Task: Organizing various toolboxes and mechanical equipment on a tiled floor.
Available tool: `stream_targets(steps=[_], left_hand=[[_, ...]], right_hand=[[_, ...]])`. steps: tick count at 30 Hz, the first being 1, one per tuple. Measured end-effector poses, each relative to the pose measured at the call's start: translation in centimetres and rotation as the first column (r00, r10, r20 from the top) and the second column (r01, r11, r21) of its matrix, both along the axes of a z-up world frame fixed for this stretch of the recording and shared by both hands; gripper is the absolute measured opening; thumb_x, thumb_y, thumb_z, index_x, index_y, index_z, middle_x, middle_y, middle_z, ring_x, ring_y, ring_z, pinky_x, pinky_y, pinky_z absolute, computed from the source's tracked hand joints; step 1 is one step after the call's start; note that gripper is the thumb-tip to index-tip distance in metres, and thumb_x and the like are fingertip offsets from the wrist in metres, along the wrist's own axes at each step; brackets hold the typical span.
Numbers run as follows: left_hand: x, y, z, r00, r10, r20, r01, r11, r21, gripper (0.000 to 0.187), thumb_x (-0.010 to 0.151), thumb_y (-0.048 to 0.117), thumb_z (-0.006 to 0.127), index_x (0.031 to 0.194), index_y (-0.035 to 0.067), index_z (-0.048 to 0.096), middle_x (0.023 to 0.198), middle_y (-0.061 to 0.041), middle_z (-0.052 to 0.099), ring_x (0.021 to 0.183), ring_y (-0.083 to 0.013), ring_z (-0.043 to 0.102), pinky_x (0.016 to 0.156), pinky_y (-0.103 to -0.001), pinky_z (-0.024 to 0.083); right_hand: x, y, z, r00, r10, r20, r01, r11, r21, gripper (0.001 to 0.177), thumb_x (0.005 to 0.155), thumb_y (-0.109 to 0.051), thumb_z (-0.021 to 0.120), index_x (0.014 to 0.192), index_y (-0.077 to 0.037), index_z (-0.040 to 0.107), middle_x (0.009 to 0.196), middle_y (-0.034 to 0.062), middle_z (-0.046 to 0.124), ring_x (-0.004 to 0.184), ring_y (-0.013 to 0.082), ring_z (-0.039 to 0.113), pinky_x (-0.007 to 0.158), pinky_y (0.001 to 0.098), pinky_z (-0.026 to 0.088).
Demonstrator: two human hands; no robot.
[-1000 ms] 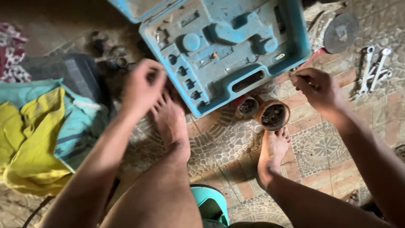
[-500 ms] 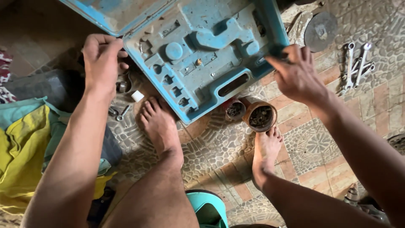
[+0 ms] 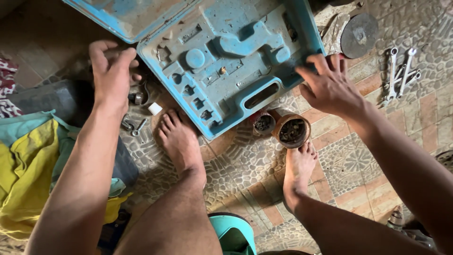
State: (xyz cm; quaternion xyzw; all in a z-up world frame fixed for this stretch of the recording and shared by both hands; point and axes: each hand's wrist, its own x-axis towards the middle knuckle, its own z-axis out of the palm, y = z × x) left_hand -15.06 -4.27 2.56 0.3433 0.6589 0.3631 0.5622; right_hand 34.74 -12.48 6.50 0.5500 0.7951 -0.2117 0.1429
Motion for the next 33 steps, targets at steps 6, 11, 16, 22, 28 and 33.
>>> stream_targets(steps=[6,11,16,22,28,33], left_hand=[[0.1,1.6,0.4,1.000,0.018,0.004,-0.018,0.999,-0.038,0.065,0.095,0.024,0.076,0.143,0.011,0.034,0.112,-0.004,0.059,0.101,-0.0146,0.062,0.070,-0.028,0.056],[-0.1,2.1,-0.4,0.995,0.003,0.097,0.001,0.999,-0.040,0.057,0.094,0.027,0.078,0.138,0.014,0.045,0.118,0.000,0.062,0.110,-0.0149,0.061,0.079,-0.032,0.055],[-0.3,1.9,-1.2,0.987,-0.029,0.161,0.032,0.999,-0.018,0.038,0.097,0.026,0.077,0.126,0.015,0.054,0.121,0.000,0.064,0.112,-0.0160,0.062,0.082,-0.035,0.054],[0.3,2.0,-0.5,0.975,-0.049,0.216,0.055,0.998,-0.019,0.031,0.098,0.024,0.074,0.123,0.015,0.057,0.124,-0.004,0.063,0.117,-0.0185,0.062,0.089,-0.042,0.057],[0.1,2.5,-1.2,0.963,-0.040,0.265,0.052,0.998,-0.037,0.034,0.098,0.027,0.073,0.124,0.012,0.057,0.130,-0.006,0.066,0.124,-0.0216,0.062,0.100,-0.051,0.057],[0.3,2.5,-2.7,0.945,0.012,0.327,-0.004,1.000,-0.024,0.041,0.099,0.027,0.072,0.135,0.015,0.054,0.140,-0.002,0.062,0.133,-0.0184,0.057,0.108,-0.048,0.047]], right_hand=[[0.4,0.4,-1.0,0.999,0.024,-0.025,-0.024,1.000,0.021,0.048,0.097,-0.039,0.058,0.135,-0.009,0.063,0.137,0.0198,0.048,0.117,0.0396,0.046,0.103,0.0611,0.038],[0.2,1.9,-0.8,0.993,0.114,0.022,-0.113,0.993,-0.044,0.049,0.090,-0.040,0.067,0.129,-0.010,0.065,0.133,0.0097,0.058,0.120,0.0318,0.048,0.103,0.0561,0.040],[-0.1,2.2,-0.3,0.981,0.190,-0.031,-0.189,0.982,0.015,0.045,0.086,-0.037,0.070,0.123,-0.011,0.070,0.125,0.0034,0.067,0.122,0.0272,0.050,0.106,0.0520,0.040],[0.0,1.9,-0.2,0.985,0.167,-0.055,-0.167,0.986,0.004,0.037,0.096,-0.035,0.065,0.120,-0.007,0.072,0.121,0.0052,0.069,0.116,0.0275,0.052,0.105,0.0492,0.042],[0.5,2.4,0.6,0.974,0.176,-0.143,-0.179,0.984,-0.012,0.025,0.094,-0.028,0.068,0.107,-0.008,0.074,0.108,0.0059,0.073,0.102,0.0262,0.056,0.098,0.0441,0.046],[-0.3,2.5,3.1,0.928,0.243,-0.282,-0.224,0.970,0.099,0.016,0.107,-0.019,0.064,0.103,-0.006,0.071,0.093,0.0106,0.075,0.078,0.0165,0.067,0.086,0.0349,0.059]])
